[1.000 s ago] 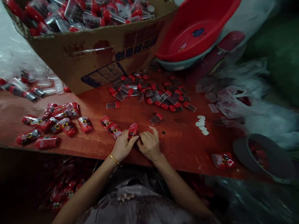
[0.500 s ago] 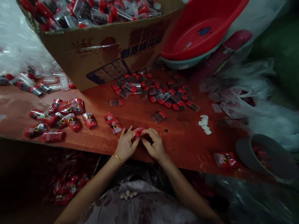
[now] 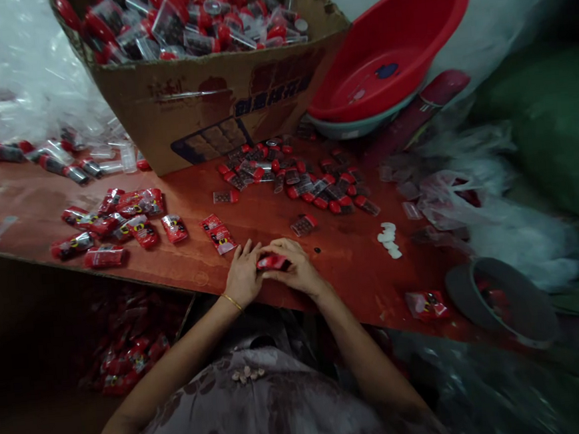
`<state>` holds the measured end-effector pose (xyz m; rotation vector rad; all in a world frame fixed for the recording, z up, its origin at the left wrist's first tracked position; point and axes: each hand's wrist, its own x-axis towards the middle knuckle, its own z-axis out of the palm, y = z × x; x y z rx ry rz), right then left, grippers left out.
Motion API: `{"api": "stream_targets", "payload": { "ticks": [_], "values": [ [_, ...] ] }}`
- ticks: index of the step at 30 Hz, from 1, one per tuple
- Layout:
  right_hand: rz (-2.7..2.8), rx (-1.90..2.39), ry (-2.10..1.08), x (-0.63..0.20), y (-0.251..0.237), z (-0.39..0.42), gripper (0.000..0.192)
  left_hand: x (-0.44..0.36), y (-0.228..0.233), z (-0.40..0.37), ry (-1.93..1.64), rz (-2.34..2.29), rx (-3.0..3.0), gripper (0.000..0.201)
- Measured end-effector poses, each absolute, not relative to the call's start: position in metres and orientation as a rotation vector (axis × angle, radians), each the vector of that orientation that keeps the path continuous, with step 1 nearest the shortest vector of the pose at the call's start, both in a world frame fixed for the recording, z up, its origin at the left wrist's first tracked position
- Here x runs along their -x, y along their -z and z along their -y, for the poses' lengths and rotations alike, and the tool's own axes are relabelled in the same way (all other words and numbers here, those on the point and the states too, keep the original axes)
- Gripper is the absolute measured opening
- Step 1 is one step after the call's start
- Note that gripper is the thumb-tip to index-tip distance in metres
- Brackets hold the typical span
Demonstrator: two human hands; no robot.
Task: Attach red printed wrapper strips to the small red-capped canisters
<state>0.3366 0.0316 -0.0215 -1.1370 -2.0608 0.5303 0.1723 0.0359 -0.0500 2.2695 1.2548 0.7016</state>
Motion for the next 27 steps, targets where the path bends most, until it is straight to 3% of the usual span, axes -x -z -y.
{"api": "stream_targets", "payload": {
  "ticks": [7, 13, 20, 27],
  "values": [
    [1.960, 1.163, -0.512, -0.325, 0.030, -0.040, 0.027, -0.168, 0.053, -0.026, -0.826, -1.331, -2.170, 0.036],
    [2.073, 1.199, -0.496, -0.332, 0.046, -0.048, 0.023, -0.160, 0.041, -0.020, -1.093, -1.121, -1.852, 0.052],
    [2.037, 1.215, -0.527, -0.340, 0.048, -0.039, 0.026, -0.167, 0.028, -0.036, -0.991, -1.122, -1.853, 0.029],
    [1.990, 1.312, -0.263, -0.342, 0.028, -0.022, 0.014, -0.165, 0.028, -0.036, -0.976, -1.171, -1.897, 0.028]
  ]
}}
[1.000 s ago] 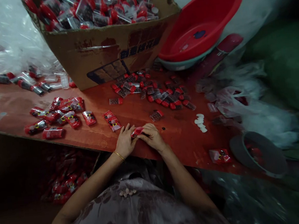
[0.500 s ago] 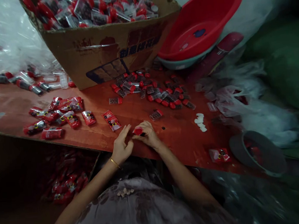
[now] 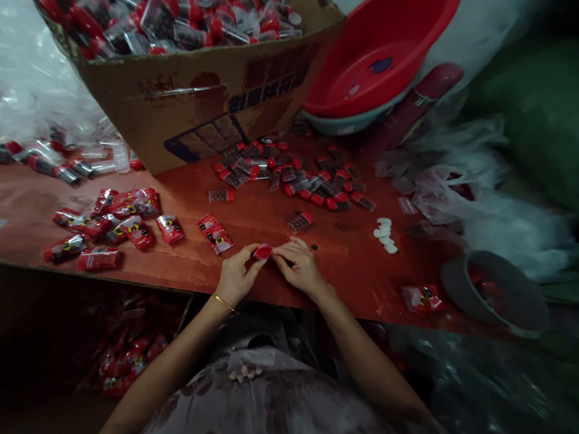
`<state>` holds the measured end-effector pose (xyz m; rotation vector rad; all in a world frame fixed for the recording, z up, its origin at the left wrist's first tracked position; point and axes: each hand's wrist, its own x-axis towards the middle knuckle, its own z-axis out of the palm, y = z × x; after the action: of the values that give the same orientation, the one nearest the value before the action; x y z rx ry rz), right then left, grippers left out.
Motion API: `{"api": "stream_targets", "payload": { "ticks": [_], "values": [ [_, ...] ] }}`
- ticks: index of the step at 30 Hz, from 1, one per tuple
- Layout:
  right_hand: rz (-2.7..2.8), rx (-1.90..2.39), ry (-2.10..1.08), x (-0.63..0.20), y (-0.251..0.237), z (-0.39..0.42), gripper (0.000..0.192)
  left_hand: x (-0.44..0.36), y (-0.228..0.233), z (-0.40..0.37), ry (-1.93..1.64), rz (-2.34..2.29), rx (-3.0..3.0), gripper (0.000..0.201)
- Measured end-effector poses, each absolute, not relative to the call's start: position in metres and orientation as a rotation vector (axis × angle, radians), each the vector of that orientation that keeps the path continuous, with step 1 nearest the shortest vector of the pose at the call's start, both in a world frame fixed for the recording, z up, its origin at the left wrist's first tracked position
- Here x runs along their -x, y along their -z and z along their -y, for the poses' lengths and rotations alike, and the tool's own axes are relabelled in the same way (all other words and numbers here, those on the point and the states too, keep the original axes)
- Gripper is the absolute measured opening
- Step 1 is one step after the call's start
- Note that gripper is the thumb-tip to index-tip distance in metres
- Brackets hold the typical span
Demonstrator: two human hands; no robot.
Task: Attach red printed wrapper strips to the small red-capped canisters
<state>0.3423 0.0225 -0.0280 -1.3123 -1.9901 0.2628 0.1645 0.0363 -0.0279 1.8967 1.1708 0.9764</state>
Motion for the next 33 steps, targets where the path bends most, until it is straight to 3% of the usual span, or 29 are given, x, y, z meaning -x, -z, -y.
{"api": "stream_targets", "payload": {
  "ticks": [18, 33],
  "values": [
    [1.999, 1.353, -0.123, -0.328, 0.022, -0.025, 0.008, -0.167, 0.032, -0.042, -0.880, -1.160, -1.993, 0.024],
    [2.024, 1.324, -0.217, -0.329, 0.042, -0.030, 0.011, -0.166, 0.047, -0.047, -0.774, -1.123, -2.213, 0.027]
  ]
}}
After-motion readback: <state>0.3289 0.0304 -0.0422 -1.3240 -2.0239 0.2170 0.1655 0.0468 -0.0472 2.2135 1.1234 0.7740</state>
